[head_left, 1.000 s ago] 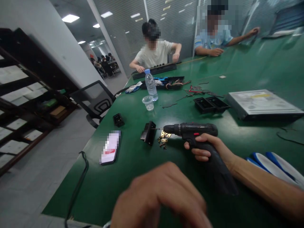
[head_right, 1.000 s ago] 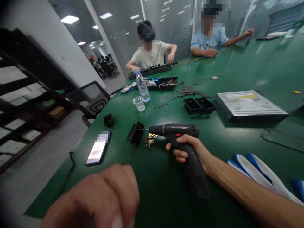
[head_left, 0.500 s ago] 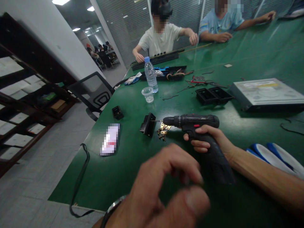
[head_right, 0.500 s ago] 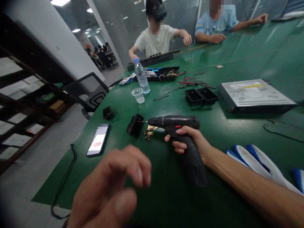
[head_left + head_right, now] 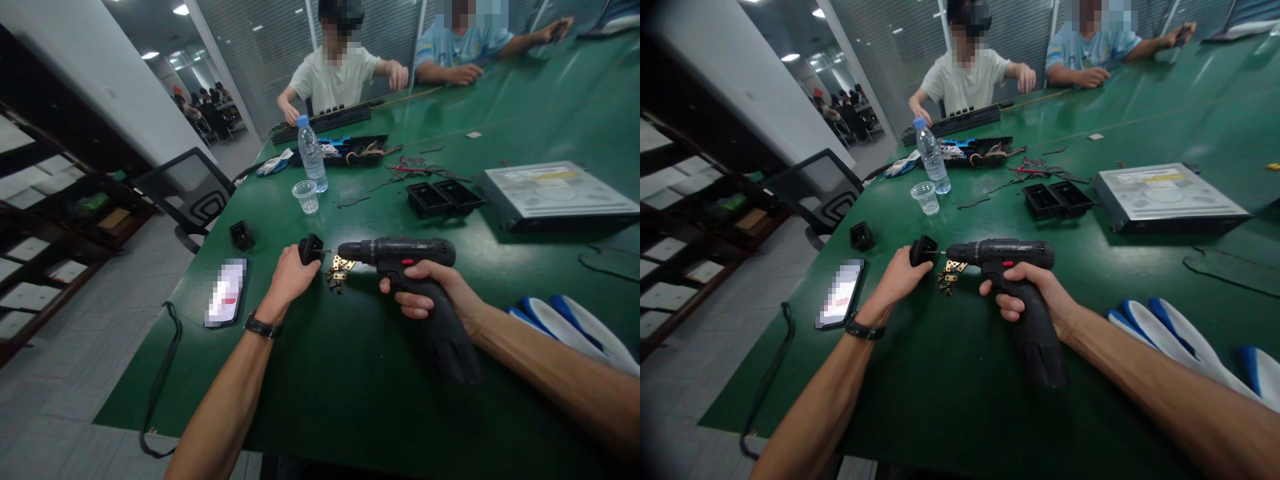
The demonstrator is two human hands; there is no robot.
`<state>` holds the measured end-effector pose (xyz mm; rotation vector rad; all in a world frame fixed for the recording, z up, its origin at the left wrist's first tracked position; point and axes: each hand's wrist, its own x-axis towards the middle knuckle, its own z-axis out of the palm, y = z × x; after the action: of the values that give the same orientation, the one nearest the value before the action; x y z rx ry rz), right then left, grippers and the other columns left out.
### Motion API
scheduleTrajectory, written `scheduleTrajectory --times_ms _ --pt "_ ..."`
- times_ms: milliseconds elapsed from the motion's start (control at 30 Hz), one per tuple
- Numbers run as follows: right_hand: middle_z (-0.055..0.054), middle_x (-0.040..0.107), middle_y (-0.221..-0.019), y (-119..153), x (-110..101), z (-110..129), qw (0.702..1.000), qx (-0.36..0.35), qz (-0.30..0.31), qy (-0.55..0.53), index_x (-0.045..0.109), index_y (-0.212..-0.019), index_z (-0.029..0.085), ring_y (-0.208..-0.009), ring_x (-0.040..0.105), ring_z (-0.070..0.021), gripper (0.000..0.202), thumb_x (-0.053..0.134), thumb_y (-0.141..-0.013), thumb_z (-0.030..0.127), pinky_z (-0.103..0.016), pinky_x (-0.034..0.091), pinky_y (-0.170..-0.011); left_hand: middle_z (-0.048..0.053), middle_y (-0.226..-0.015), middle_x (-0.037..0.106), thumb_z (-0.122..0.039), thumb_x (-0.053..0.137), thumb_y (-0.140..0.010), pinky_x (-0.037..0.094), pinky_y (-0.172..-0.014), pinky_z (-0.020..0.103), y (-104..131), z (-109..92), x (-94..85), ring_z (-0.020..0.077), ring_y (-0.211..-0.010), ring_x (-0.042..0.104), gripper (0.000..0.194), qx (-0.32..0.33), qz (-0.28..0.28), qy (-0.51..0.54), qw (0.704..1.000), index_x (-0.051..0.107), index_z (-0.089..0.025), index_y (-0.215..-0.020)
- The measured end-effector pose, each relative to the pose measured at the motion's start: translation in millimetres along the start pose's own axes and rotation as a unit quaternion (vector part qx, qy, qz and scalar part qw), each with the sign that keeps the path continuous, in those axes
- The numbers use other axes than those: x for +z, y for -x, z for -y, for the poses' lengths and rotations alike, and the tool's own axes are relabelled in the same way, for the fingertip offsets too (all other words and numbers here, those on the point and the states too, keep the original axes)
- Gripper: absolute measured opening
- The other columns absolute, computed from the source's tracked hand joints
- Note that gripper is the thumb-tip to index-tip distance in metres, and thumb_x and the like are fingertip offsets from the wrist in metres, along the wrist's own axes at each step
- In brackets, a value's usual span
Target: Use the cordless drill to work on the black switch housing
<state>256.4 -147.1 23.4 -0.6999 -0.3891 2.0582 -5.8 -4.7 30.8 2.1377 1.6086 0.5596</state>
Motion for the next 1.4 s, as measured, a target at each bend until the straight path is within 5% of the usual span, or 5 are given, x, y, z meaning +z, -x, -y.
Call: scheduleTrajectory --times_ms 467,733,967,1400 --pt "0.001 0.043 -0.048 7 12 -11 0.996 -0.058 0.022 0.063 0.070 -0.097 0.006 -0.043 0.035 -0.0131 0.035 0.048 -0.088 0.031 -0.028 0.037 -0.048 0.006 -0.094 0.062 -0.022 0.059 -0.081 0.043 -0.068 0.031 -8 -14 -4.3 0.0189 -0.078 0.058 0.026 0.032 -0.052 0.048 0.997 0.049 -0.018 -0.104" --pt "-0.001 0.049 -0.049 4 8 -13 0.995 -0.069 0.043 0.057 0.069 -0.099 0.006 -0.047 0.046 -0.0149 0.035 0.048 -0.089 0.032 -0.027 0.040 -0.050 0.003 -0.097 0.062 -0.034 0.067 -0.079 0.047 -0.073 0.028 -15 7 7.4 0.0167 -0.085 0.059 0.034 0.040 0.010 0.211 0.977 0.055 -0.017 -0.106" --pt "-0.002 0.056 -0.052 5 14 -20 0.987 -0.109 0.054 0.102 0.069 -0.098 0.008 -0.047 0.052 -0.0156 0.030 0.051 -0.087 0.030 -0.028 0.046 -0.053 0.006 -0.109 0.065 -0.037 0.071 -0.075 0.050 -0.083 0.030 -21 2 17.7 0.0182 -0.093 0.062 0.048 0.037 -0.049 0.178 0.982 0.057 -0.016 -0.115" --pt "-0.003 0.060 -0.052 5 16 -32 0.979 -0.129 0.063 0.145 0.068 -0.093 0.010 -0.046 0.052 -0.0145 0.027 0.051 -0.091 0.031 -0.027 0.046 -0.052 0.004 -0.095 0.068 -0.039 0.077 -0.072 0.050 -0.076 0.026 -10 -1 23.6 0.0164 -0.083 0.062 0.044 0.052 -0.053 0.282 0.957 0.065 -0.014 -0.106"
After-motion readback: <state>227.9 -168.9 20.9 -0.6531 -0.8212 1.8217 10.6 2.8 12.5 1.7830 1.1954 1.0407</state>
